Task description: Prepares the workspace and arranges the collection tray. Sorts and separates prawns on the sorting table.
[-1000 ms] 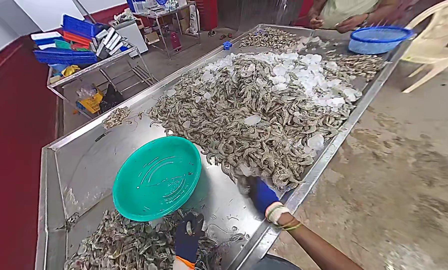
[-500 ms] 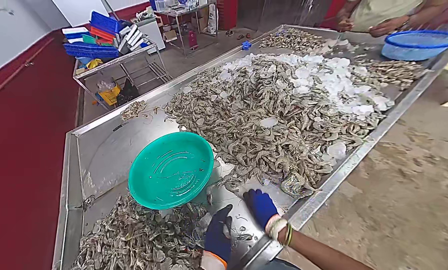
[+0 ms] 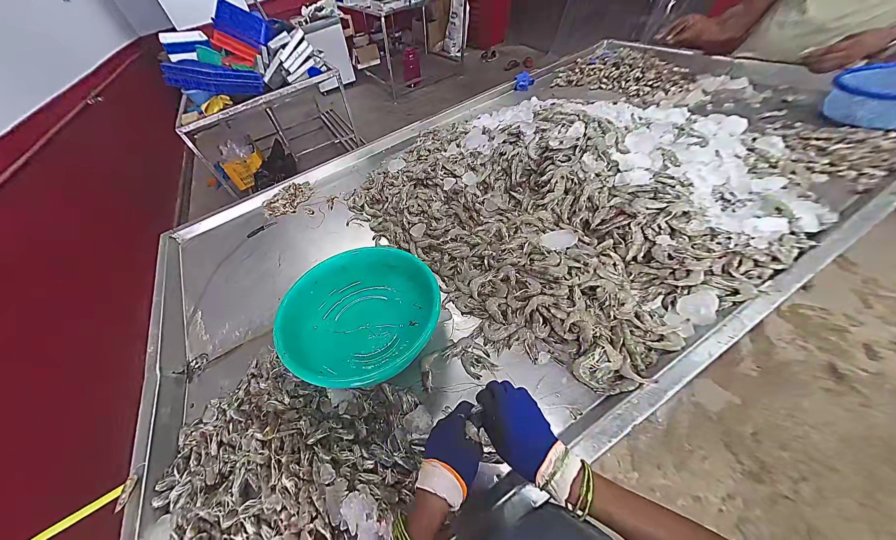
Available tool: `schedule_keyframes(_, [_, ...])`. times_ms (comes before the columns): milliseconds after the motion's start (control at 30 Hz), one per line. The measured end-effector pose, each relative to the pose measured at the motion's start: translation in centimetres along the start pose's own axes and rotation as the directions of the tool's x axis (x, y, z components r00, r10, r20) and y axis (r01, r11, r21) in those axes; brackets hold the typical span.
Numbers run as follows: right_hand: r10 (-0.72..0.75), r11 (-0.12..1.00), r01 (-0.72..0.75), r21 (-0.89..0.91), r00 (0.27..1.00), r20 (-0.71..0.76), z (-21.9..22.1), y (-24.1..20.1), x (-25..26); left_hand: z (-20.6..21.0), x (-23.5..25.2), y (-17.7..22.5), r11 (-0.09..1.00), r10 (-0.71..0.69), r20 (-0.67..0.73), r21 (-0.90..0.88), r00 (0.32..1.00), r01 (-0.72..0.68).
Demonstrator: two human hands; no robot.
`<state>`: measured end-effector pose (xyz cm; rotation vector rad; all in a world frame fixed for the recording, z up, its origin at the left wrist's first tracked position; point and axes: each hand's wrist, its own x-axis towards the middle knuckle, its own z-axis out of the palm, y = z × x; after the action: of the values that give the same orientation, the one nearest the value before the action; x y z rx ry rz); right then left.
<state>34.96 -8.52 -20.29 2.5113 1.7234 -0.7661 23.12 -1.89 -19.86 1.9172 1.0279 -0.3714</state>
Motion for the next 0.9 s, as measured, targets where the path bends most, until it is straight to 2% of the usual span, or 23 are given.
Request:
schedule_keyframes(133, [-0.095,0.994,0.096,-0.050,0.995,0.019,-0.4,-0.1,0.2,-1.0,-0.2,0.8,0.997,-0.005,0.038,0.072,0.999,0.003])
schedule_keyframes(200, [-0.127,0.988,0.128,-0.087,0.992,0.018,-0.6,0.6,0.4,-1.1,0.0,0.3,0.998,0.049,0.071,0.028,0.996,-0.051])
schedule_keyframes(233, [-0.111,0.987,0.116,-0.112,0.993,0.049,-0.5,1.2,0.4,-1.0,0.1,-0.3,0.995,0.098,0.100,-0.033,0.990,-0.095])
schedule_keyframes(300, [0.036,0.982,0.007,-0.188,0.973,0.228,-1.1,3.0,0.6,-1.2,-0.1,-2.2,0.966,0.191,0.124,-0.199,0.974,-0.164])
schedule_keyframes(367, [0.167,0.975,-0.104,-0.197,0.927,0.335,-3.0,4.3,1.3,-1.3,-0.6,-3.8,0.897,0.292,0.052,-0.361,0.955,-0.254])
schedule_keyframes(400, [0.170,0.980,-0.129,-0.153,0.941,0.293,-3.8,4.2,2.1,-1.4,-0.9,-4.0,0.879,0.309,0.008,-0.385,0.951,-0.282])
schedule_keyframes(467, [0.133,0.989,-0.128,-0.067,0.989,0.069,-4.1,2.9,4.9,-1.1,-0.9,-3.4,0.887,0.261,-0.104,-0.367,0.960,-0.281])
schedule_keyframes(533, [0.134,0.990,-0.137,-0.031,0.988,-0.076,-2.5,1.5,7.8,-0.7,-0.2,-2.1,0.950,0.117,-0.213,-0.262,0.970,-0.172])
schedule_keyframes(600, [0.135,0.990,-0.138,-0.034,0.988,-0.076,0.8,0.9,8.5,-0.9,-0.1,-1.4,0.992,-0.030,-0.253,-0.126,0.967,-0.003])
schedule_keyframes(633, [0.113,0.992,-0.116,-0.043,0.992,-0.062,2.1,0.7,7.7,-1.0,0.0,-1.5,0.995,-0.061,-0.263,-0.090,0.963,0.038])
schedule_keyframes(700, [0.081,0.996,-0.081,-0.049,0.997,0.001,3.2,0.2,4.9,-0.5,0.2,-2.4,0.995,0.009,-0.264,-0.094,0.965,-0.036])
schedule_keyframes(767, [0.082,0.997,-0.082,-0.010,0.995,0.063,2.7,-0.6,2.4,0.6,0.7,-3.3,0.964,0.174,-0.187,-0.168,0.967,-0.206])
schedule_keyframes(800, [0.072,0.997,-0.074,0.027,0.995,0.072,2.3,-1.0,1.4,1.1,0.7,-3.2,0.949,0.198,-0.148,-0.219,0.969,-0.227])
schedule_keyframes(833, [0.035,0.999,-0.036,0.040,0.999,0.037,1.8,-1.3,0.7,1.5,0.6,-2.8,0.940,0.181,-0.143,-0.264,0.973,-0.214])
schedule_keyframes(900, [-0.014,1.000,0.015,0.026,0.998,-0.054,1.0,-1.7,0.3,1.4,0.0,-1.5,0.959,0.058,-0.172,-0.265,0.983,-0.103])
